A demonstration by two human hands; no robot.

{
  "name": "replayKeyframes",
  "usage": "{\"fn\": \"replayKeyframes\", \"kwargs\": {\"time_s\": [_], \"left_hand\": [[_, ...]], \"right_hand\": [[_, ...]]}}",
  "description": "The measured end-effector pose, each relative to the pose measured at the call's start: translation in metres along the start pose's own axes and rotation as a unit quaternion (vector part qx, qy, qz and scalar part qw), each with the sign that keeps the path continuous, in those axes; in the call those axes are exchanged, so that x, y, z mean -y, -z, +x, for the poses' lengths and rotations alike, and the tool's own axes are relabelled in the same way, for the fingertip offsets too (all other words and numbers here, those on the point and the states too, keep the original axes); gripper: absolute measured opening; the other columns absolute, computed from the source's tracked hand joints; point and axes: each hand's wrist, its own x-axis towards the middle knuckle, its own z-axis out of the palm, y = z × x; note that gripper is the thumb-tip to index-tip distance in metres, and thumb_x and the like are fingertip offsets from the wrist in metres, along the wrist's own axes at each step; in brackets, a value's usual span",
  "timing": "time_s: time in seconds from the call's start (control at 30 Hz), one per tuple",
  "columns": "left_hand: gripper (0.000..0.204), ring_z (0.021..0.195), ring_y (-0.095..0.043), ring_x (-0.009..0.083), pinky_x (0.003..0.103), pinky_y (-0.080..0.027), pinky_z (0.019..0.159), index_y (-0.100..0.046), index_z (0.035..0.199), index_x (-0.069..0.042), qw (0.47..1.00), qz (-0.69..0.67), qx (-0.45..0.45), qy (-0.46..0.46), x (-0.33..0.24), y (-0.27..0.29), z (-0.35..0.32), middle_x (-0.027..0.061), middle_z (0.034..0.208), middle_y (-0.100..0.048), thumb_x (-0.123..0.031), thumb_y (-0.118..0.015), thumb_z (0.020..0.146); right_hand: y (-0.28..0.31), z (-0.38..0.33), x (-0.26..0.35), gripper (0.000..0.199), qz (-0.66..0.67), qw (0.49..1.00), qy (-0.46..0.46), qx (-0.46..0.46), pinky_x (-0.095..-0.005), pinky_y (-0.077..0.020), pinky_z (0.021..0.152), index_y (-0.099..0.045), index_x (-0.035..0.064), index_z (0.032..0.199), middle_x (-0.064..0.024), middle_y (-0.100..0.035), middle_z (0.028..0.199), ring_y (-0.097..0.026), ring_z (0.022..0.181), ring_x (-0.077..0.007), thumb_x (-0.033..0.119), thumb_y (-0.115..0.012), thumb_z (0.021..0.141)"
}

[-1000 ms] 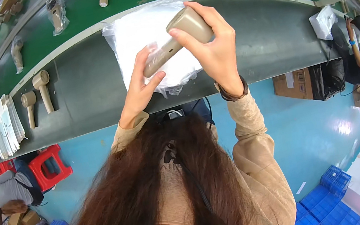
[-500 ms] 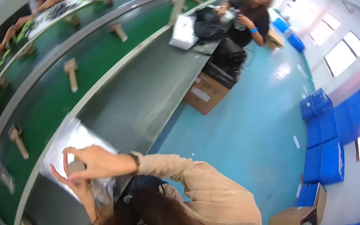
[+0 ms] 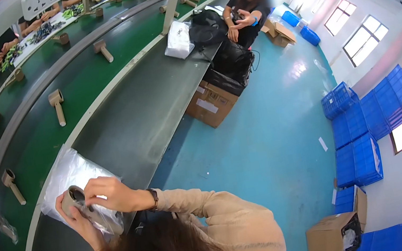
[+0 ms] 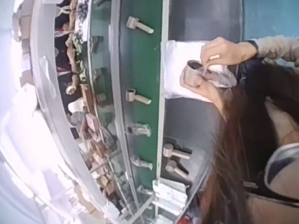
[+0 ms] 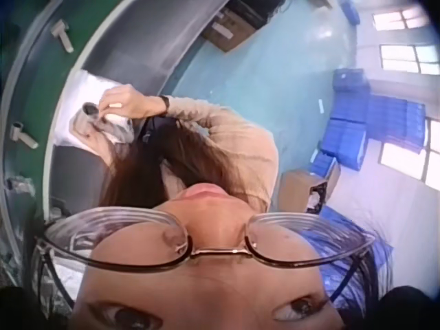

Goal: Packing handheld fans into plastic bags on an assembly line.

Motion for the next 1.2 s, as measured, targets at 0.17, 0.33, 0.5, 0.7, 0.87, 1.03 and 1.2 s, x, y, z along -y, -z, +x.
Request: {"fn": "replayKeyframes", "kwargs": {"time_s": [0.17, 0.33, 0.5, 0.7, 0.87, 1.03, 1.2], "left_hand": [[0.035, 0.098, -0.051, 0.0176, 0.028, -0.043, 0.086, -0.042, 0.119, -0.005, 0.994, -0.085, 0.039, 0.061, 0.004, -0.006, 0.004, 0.0085, 0.109, -0.05, -0.029, -0.053, 0.095], [0.035, 0.089, -0.053, 0.0149, 0.026, -0.044, 0.079, -0.043, 0.114, -0.004, 0.971, -0.168, 0.084, 0.146, 0.005, -0.009, 0.001, 0.0077, 0.103, -0.05, -0.034, -0.049, 0.096], [0.033, 0.088, -0.053, 0.0144, 0.026, -0.045, 0.077, -0.043, 0.114, -0.004, 0.978, -0.131, 0.081, 0.14, 0.008, -0.016, 0.003, 0.0073, 0.102, -0.051, -0.033, -0.047, 0.098], [0.026, 0.088, -0.054, 0.0128, 0.025, -0.045, 0.076, -0.046, 0.111, -0.005, 0.98, -0.128, 0.049, 0.148, 0.003, -0.024, 0.006, 0.0066, 0.102, -0.052, -0.025, -0.052, 0.096], [0.024, 0.083, -0.054, 0.0115, 0.024, -0.045, 0.074, -0.049, 0.107, -0.004, 0.962, -0.147, 0.107, 0.202, 0.019, -0.024, 0.003, 0.005, 0.094, -0.056, -0.026, -0.05, 0.096], [0.026, 0.076, -0.056, 0.0111, 0.024, -0.048, 0.067, -0.048, 0.107, -0.006, 0.966, -0.13, 0.133, 0.18, 0.03, -0.041, 0.015, 0.0052, 0.09, -0.058, -0.031, -0.044, 0.099], [0.03, 0.081, -0.061, 0.0128, 0.029, -0.053, 0.065, -0.053, 0.114, -0.011, 0.944, -0.224, -0.014, 0.24, 0.008, -0.015, 0.027, 0.0024, 0.095, -0.06, -0.035, -0.048, 0.097]], "right_hand": [[0.011, -0.001, 0.007, 0.009, 0.139, 0.97, -0.191, 0.056, -0.0266, -0.0429, 0.06, -0.052, 0.0013, 0.096, -0.0069, -0.06, 0.076, -0.054, 0.065, -0.0131, 0.003, -0.056, 0.089], [0.041, 0.014, 0.011, 0.021, 0.133, 0.946, -0.219, 0.196, -0.0276, -0.0417, 0.061, -0.048, 0.0032, 0.102, -0.0041, -0.059, 0.07, -0.054, 0.065, -0.0146, 0.014, -0.059, 0.089], [0.051, 0.007, 0.001, 0.022, -0.033, 0.949, -0.143, 0.277, -0.0339, -0.0451, 0.071, -0.056, 0.0047, 0.094, -0.0055, -0.061, 0.088, -0.054, 0.079, -0.0225, 0.021, -0.067, 0.082], [0.055, -0.003, -0.006, 0.015, -0.048, 0.964, -0.111, 0.236, -0.0347, -0.0414, 0.079, -0.058, 0.0089, 0.092, -0.0025, -0.061, 0.089, -0.051, 0.088, -0.0252, 0.015, -0.065, 0.08], [0.067, -0.006, -0.006, 0.016, -0.06, 0.957, -0.144, 0.246, -0.0334, -0.0421, 0.075, -0.06, 0.0101, 0.095, -0.0016, -0.061, 0.088, -0.05, 0.083, -0.0228, 0.012, -0.066, 0.08], [0.064, -0.011, -0.025, 0.029, -0.114, 0.978, -0.171, -0.043, -0.0289, -0.0439, 0.078, -0.059, 0.0077, 0.105, -0.0096, -0.057, 0.101, -0.049, 0.083, -0.0207, 0.011, -0.07, 0.078], [0.003, -0.068, -0.07, 0.056, -0.386, 0.874, -0.294, 0.035, -0.0383, -0.0472, 0.085, -0.05, -0.0008, 0.118, -0.0194, -0.054, 0.106, -0.055, 0.099, -0.0333, 0.043, -0.06, 0.085]]}}
